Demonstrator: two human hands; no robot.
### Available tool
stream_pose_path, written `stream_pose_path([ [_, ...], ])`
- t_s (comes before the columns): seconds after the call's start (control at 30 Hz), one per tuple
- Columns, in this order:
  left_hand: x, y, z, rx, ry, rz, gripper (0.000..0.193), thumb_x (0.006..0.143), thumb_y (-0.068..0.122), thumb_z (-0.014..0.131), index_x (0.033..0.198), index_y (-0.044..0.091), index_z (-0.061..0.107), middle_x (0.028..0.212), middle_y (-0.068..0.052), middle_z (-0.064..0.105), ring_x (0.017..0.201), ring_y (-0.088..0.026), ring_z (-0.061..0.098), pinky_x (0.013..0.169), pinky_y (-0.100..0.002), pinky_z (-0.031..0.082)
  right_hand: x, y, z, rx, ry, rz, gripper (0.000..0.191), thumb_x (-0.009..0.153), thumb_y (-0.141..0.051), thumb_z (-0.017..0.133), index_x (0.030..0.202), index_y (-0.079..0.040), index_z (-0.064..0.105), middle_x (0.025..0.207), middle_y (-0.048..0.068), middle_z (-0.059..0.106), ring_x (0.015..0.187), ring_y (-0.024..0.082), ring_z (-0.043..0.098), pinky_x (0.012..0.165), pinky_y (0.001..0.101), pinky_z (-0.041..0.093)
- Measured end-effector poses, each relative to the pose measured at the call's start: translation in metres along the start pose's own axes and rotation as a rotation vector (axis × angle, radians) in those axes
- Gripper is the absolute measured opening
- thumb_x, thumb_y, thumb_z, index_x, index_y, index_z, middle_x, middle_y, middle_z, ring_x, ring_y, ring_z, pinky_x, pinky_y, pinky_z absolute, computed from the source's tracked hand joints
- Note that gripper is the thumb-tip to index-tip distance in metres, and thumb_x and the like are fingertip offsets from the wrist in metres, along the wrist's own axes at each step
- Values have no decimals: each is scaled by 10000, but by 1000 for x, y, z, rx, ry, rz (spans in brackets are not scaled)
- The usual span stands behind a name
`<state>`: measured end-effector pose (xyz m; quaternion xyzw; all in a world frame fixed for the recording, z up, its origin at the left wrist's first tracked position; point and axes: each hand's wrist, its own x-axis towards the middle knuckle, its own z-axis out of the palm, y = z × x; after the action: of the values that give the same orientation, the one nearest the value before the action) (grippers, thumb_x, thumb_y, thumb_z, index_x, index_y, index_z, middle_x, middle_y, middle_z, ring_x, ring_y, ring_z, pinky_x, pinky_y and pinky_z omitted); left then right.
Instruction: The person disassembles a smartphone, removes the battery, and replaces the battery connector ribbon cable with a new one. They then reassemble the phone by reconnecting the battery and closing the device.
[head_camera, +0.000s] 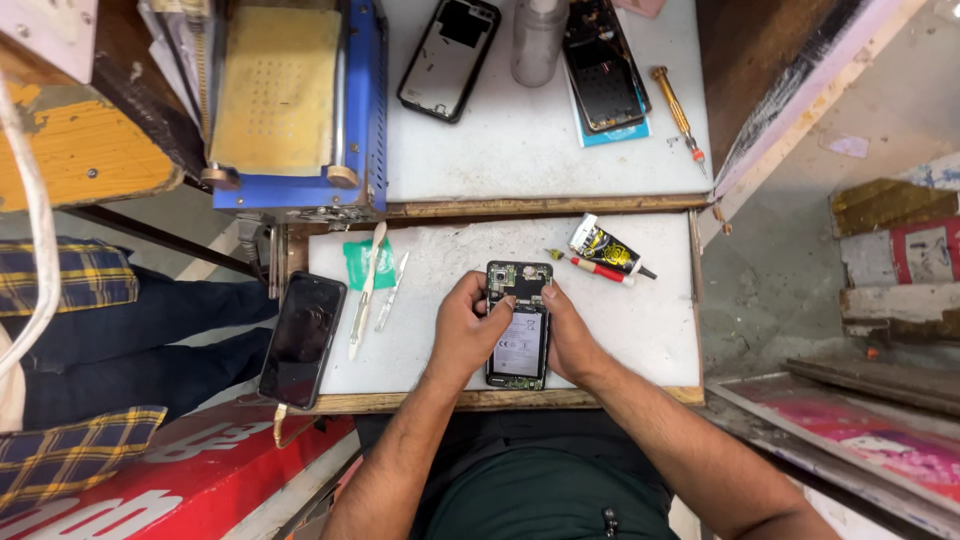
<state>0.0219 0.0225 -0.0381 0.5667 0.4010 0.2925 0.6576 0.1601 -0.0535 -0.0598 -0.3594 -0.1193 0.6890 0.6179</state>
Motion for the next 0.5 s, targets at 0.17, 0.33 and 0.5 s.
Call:
stream_pose_path([
  [0.17,4,3,-5,-205,6,-33,140,957,53,695,1061,5,614,856,-1,632,727,-38,546,626,-205,455,4,-5,4,-24,-58,-15,557,1039,-404,377,1432,-17,456,1299,138,659,1189,245,647,1051,411,519],
  [0.33,-2,3,-13,-334,42,23,166,991,38,647,1129,-7,567,988,-67,721,855,-75,643,758,-228,529,2,1,8,-265,-44,-150,487,997,-133,491,1469,-22,438,1303,125,607,1201,188,587,1057,360,481],
  [0.5,0,0,-5,-234,25,119,239,994,48,643,1210,-12,559,1061,-96,740,922,-86,671,786,-229,546,-1,-5,3,-549,55,-249,354,1035,-113,512,1367,9,518,1046,43,663,940,79,599,827,250,503],
])
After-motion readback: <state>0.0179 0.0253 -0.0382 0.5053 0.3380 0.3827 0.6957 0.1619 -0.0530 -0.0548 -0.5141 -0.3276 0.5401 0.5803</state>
